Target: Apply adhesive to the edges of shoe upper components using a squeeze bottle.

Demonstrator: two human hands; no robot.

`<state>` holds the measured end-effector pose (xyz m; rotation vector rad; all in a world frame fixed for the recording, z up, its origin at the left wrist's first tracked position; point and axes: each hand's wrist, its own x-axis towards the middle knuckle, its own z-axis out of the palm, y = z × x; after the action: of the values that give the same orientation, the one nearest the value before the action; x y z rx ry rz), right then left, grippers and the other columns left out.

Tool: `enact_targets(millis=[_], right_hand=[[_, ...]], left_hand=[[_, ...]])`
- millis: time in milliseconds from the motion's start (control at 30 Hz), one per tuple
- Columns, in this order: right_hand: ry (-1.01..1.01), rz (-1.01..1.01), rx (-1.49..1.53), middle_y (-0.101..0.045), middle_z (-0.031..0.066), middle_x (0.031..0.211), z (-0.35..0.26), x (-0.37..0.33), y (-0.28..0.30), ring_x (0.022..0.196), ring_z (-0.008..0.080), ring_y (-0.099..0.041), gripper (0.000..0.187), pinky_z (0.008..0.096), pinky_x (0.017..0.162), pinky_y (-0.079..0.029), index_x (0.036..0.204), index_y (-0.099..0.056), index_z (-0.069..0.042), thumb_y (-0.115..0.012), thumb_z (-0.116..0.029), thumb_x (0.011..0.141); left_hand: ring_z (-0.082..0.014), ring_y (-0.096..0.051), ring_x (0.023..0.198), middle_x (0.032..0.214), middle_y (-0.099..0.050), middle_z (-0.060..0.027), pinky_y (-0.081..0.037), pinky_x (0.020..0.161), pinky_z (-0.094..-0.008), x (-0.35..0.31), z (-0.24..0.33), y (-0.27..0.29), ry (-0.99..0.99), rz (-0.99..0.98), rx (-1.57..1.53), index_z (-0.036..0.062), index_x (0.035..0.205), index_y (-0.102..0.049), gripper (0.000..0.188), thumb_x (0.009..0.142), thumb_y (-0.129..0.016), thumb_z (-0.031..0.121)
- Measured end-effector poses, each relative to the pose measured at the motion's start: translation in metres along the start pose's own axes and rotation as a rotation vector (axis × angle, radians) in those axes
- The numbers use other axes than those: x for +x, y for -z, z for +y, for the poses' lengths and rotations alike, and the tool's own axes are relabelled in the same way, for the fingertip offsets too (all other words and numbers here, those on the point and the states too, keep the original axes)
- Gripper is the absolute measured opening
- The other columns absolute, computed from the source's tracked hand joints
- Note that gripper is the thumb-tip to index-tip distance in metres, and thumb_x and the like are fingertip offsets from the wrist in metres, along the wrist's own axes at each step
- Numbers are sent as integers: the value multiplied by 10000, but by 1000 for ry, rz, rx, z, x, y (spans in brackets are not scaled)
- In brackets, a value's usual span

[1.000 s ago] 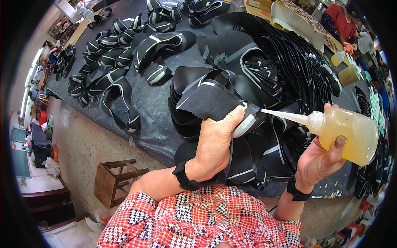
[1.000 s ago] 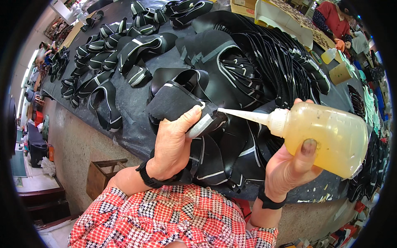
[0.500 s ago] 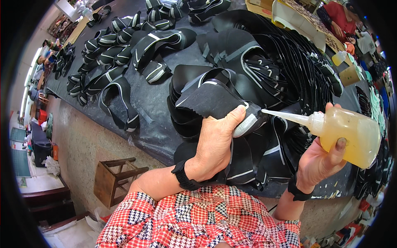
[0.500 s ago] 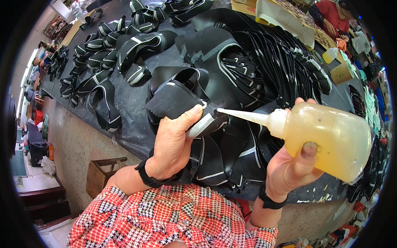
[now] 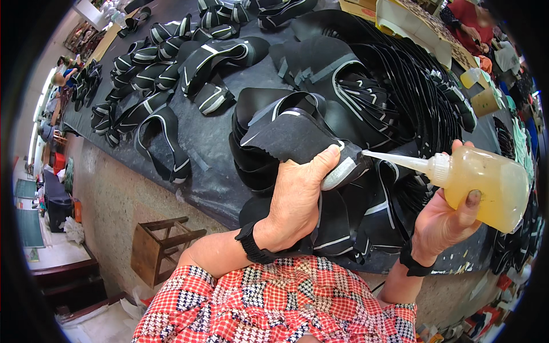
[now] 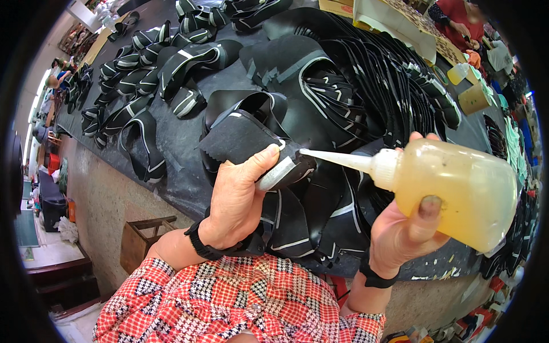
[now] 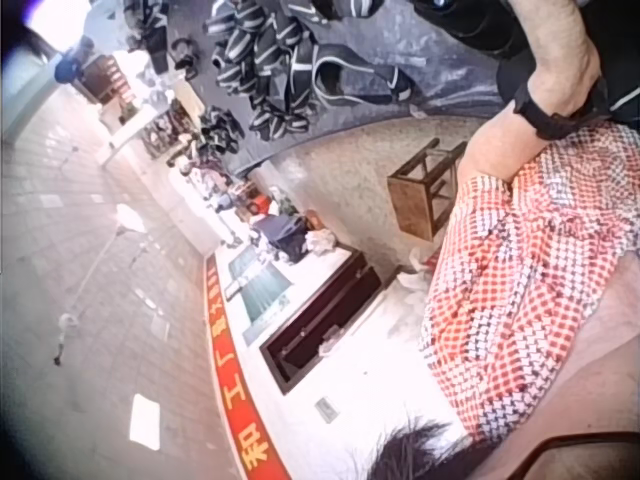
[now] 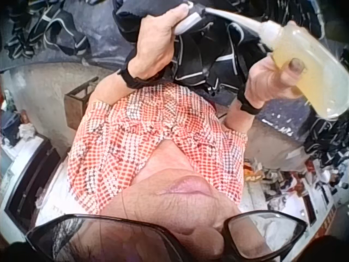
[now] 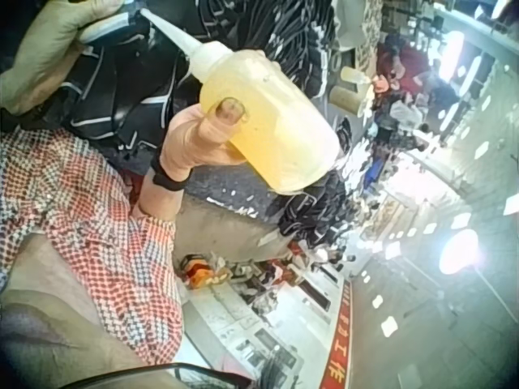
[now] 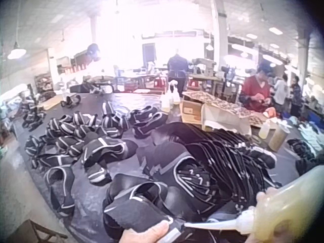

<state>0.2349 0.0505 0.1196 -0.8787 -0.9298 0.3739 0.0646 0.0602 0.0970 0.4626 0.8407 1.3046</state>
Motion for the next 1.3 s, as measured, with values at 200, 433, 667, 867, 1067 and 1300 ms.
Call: enact_targets(millis=[200, 433, 667, 867, 1067, 1300], right_hand=[[-21, -51, -16, -477, 242, 1120, 2, -3, -1, 1010, 369, -514, 603, 433, 840, -452, 1200, -364, 32, -593, -292, 746], [-11, -50, -27, -469, 255, 1128, 5, -2, 2, 1019, 370, -508, 611, 440, 845, -446, 1205, -358, 37, -590, -299, 752], [-39, 36, 9, -466, 257, 1136, 5, 4, 5, 1036, 373, -495, 630, 438, 850, -442, 1200, -355, 54, -580, -335, 758], [-39, -20, -47, -465, 250, 1139, 7, -3, 0, 1043, 353, -495, 631, 422, 849, -447, 1190, -362, 69, -553, -362, 771], [-99, 40, 30, -458, 236, 1153, 6, -3, 3, 1039, 341, -500, 618, 412, 845, -452, 1188, -364, 63, -546, -358, 774], [-85, 27, 8, -463, 229, 1151, 13, 4, 3, 1046, 326, -499, 625, 400, 846, -456, 1187, -368, 58, -558, -361, 765]], left_hand=[[-78, -544, 692, 796, -592, -32, -434, 647, -223, 2, 1, 3, 46, -1, 18, -1, 840, -587, 128, 807, -570, 121], [-109, -582, 711, 806, -618, -60, -450, 664, -232, 5, 3, 6, 104, 7, 8, -12, 848, -608, 138, 799, -572, 113], [-97, -566, 687, 779, -603, -48, -446, 641, -230, 6, 6, 0, 131, 42, -19, -22, 829, -596, 143, 803, -562, 114], [-103, -572, 698, 791, -607, -55, -447, 650, -232, 6, 7, 4, 193, 35, -43, -23, 841, -597, 147, 805, -558, 114], [-100, -571, 706, 794, -608, -52, -444, 658, -230, 4, 6, 8, 222, 31, -48, -21, 835, -602, 144, 800, -569, 115], [-137, -590, 754, 826, -622, -89, -455, 719, -249, 7, 4, 3, 196, -6, -15, -40, 865, -599, 192, 818, -543, 137]])
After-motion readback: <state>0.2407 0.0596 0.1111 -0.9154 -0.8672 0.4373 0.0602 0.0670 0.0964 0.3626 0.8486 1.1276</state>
